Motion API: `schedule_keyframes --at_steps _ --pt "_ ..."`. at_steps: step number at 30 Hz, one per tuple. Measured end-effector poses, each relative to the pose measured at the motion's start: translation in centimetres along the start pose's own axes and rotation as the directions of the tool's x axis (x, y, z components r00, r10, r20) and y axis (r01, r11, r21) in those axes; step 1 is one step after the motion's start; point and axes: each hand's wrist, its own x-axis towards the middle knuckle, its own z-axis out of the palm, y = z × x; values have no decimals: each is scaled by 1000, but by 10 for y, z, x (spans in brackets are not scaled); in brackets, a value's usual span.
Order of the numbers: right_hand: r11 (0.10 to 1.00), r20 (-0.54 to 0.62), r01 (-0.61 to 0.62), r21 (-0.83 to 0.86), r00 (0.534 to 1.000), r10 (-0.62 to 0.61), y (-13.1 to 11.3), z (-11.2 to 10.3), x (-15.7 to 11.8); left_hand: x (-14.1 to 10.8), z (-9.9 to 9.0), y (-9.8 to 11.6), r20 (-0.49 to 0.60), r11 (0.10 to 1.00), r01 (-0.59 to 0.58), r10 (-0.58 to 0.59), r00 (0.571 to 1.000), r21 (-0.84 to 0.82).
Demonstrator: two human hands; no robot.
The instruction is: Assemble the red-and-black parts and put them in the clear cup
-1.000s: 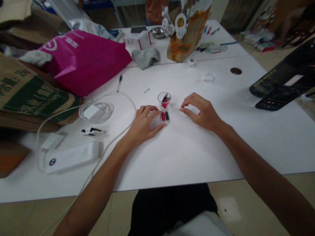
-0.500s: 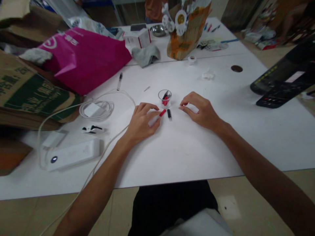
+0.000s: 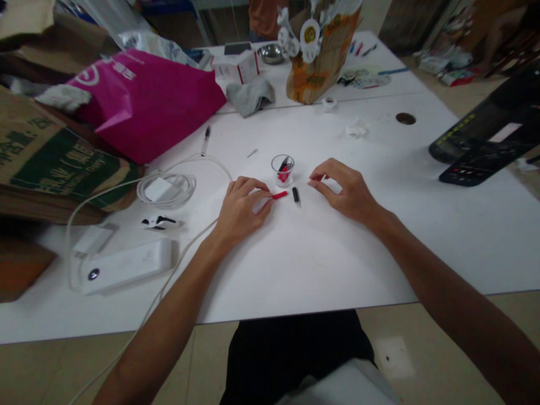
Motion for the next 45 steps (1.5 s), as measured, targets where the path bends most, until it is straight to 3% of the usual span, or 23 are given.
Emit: schedule_keyframes --at_steps 12,17,21,28,35,45 --pt "995 -49 -93 35 994 95 -6 0 1 2 -3 0 -70 998 -50 47 996 -39" --pt "947 -81 -204 250 970 230 -14 8 0 4 -6 5 -153 993 -87 75 985 -74" --pt "876 -44 -240 419 958 283 -26 17 -1 5 -9 10 -193 988 -128 110 975 -81" --pt "870 -21 -213 444 969 247 -38 22 -1 4 -9 11 -203 987 -139 119 972 -86" --pt "906 -33 -172 386 979 200 -37 20 0 2 -8 10 -136 990 -95 80 987 -107" --pt "936 -30 -134 324 988 152 -36 19 0 4 -9 12 -130 989 -111 98 987 -93"
